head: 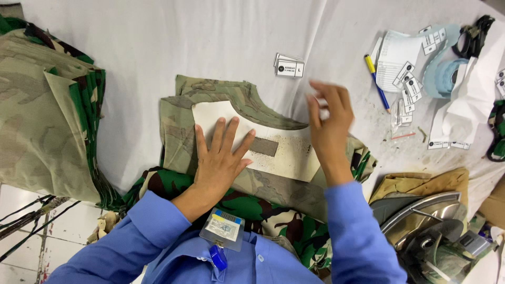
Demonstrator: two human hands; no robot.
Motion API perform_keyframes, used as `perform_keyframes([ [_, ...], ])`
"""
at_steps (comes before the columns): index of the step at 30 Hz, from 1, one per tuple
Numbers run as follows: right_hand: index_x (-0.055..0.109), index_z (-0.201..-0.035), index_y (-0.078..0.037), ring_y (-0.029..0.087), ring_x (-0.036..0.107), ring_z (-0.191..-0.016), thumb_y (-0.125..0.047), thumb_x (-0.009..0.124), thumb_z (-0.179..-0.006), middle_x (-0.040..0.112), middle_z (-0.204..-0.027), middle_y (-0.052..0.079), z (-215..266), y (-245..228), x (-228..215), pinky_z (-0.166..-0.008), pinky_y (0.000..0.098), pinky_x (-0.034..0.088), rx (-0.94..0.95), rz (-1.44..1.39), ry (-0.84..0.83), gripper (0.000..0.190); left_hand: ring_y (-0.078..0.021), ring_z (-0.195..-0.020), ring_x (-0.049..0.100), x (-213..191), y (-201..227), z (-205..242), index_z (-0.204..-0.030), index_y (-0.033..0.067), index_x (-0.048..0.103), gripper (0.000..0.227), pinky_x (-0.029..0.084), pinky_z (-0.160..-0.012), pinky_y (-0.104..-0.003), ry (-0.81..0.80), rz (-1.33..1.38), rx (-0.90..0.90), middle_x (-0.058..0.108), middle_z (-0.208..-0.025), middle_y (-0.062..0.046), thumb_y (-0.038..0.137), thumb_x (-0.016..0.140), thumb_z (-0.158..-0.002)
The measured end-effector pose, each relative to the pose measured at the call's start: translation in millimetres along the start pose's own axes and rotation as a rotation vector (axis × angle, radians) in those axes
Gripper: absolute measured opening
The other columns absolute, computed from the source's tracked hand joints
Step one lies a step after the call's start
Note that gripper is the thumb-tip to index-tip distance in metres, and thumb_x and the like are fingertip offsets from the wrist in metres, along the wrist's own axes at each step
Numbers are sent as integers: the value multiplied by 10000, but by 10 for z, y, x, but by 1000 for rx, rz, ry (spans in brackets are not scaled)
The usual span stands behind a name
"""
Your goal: The person irons a camouflage-patterned garment on a table. They place a white template over the collar area, position a small rectangular label on the template, and press it with an iron. The person repeats this process for multiple garments, moving finished items aside.
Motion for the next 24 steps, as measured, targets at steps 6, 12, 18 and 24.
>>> perform_keyframes([
  [6,739,-1121,-201,248,610,-787,-141,807,-866,553,-1004,56,-356,385,559,-670,377,548,-173,78,10,271,-460,-1339,395,58,-55,26,-1439,185,465,691,182,-1013,-789,-7,60,-35,460,-1429,-239,406,677,-820],
  [12,785,-1043,-173,223,678,-807,-120,793,-918,603,-1015,40,-332,286,405,-626,330,562,-231,123,87,135,-451,-1361,371,159,-63,62,-1488,208,401,726,158,-1031,-793,8,62,-42,425,-1465,-228,433,663,-849],
  [18,772,-1093,-74,234,663,-763,9,781,-947,634,-918,82,-11,358,35,-631,318,548,-87,52,174,169,-451,-1368,361,112,-69,30,-1477,200,421,700,161,-1036,-798,5,79,-13,430,-1463,-226,417,661,-856],
  [24,746,-1014,-81,239,628,-792,-176,807,-939,586,-867,59,5,850,-131,-611,287,569,-123,126,135,135,-469,-1347,397,115,-29,25,-1474,224,441,644,207,-1023,-779,9,68,8,453,-1457,-233,446,601,-891],
])
Point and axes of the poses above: each hand's wrist, its own z-axis away from the middle knuckle, its own x-axis out of the palm, y = z × x, the point moved 2 cm from there along -z, towards the middle knuckle
